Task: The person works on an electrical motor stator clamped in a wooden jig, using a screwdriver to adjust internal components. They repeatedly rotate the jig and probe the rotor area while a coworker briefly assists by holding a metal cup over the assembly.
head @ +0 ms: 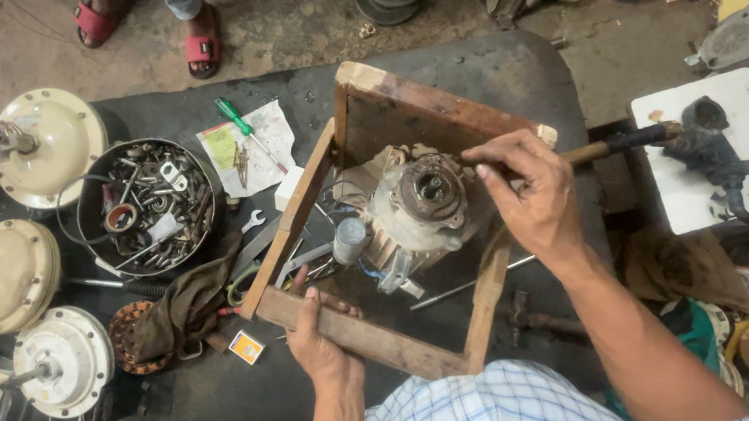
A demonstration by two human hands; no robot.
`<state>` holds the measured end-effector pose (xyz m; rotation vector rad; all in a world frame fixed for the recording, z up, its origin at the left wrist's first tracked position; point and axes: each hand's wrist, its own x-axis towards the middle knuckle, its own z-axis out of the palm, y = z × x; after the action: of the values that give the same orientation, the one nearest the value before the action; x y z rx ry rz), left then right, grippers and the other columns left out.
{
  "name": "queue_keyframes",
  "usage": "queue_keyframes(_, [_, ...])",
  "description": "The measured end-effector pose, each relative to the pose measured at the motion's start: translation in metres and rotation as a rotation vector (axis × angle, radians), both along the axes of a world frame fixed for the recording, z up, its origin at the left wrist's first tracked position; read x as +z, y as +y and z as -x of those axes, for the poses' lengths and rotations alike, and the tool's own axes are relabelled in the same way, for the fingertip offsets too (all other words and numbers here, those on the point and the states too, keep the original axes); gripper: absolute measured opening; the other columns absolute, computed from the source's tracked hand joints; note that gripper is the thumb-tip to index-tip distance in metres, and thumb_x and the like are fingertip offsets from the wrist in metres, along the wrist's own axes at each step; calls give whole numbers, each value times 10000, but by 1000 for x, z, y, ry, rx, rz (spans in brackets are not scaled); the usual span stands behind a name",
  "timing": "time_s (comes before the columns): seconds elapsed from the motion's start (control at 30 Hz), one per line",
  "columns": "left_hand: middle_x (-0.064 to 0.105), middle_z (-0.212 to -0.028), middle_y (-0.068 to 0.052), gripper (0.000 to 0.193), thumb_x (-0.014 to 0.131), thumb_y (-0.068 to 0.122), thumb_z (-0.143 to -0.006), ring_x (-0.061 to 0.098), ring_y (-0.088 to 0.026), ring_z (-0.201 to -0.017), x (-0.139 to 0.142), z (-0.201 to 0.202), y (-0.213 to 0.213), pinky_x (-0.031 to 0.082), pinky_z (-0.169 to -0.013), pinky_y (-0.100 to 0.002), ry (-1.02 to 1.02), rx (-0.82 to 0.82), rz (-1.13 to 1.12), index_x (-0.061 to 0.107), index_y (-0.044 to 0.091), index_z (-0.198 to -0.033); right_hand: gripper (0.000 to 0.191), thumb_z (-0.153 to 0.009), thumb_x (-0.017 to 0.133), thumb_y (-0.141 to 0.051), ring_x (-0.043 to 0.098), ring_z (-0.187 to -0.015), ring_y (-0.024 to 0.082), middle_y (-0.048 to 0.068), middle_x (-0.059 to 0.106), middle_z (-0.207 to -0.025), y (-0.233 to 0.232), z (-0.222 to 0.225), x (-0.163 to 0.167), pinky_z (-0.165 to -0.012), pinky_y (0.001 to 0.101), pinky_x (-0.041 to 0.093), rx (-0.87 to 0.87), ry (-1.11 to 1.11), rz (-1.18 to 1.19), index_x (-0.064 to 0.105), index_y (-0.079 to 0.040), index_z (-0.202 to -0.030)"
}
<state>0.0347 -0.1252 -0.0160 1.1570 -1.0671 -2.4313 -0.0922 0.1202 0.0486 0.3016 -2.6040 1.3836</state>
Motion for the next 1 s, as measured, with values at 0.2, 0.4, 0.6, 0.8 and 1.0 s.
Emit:
queue_keyframes(0.2, [540, -708, -45, 512, 635, 177, -888, 573, -179, -624, -1, -1, -2, 516, -568, -364, -4, -2, -44, 555, 55, -1379, 311, -945, 720, -165, 615, -1232, 370, 187, 673, -1303, 29, 22, -1, -1089, 486, 471, -83, 305, -360, 704, -83, -1244])
queue_keyframes(0.4, [566, -712, -57, 459, 643, 170, -903, 591, -194, -644, -7, 2, -6, 531, -605, -373, -2, -8, -85, 570, 57, -1342, 516, -988, 642, -409, 666, -1142, 314, 201, 697, -1241, 54, 49, -15, -948, 426, 509, 11, -211, -137, 642, -64, -1371])
queue_keyframes(0.6, [570, -715, -56, 441, 650, 141, -896, 585, -189, -654, -13, 21, -19, 544, -627, -371, 50, -26, -140, 617, 82, -1332, 506, -964, 662, -460, 707, -995, 239, 174, 756, -1061, 54, 55, -18, -880, 363, 525, -12, -243, -85, 705, -50, -1257])
queue_keyframes(0.8, [620, -779, -89, 401, 652, 185, -913, 629, -240, -679, 12, 41, -65, 554, -644, -376, 40, -105, -122, 610, 71, -1295, 531, -931, 696, -462, 691, -989, 203, 137, 765, -1062, 59, 38, -40, -877, 354, 525, -23, -270, 17, 718, -35, -1246])
queue_keyframes(1.0, [636, -818, -107, 330, 670, 119, -911, 668, -245, -697, 51, 46, -86, 592, -637, -368, 121, -215, 31, 584, 16, -1212, 483, -952, 716, -365, 667, -1010, 195, 108, 749, -1124, 48, -19, -105, -899, 331, 521, -93, -495, 388, 694, -25, -1295])
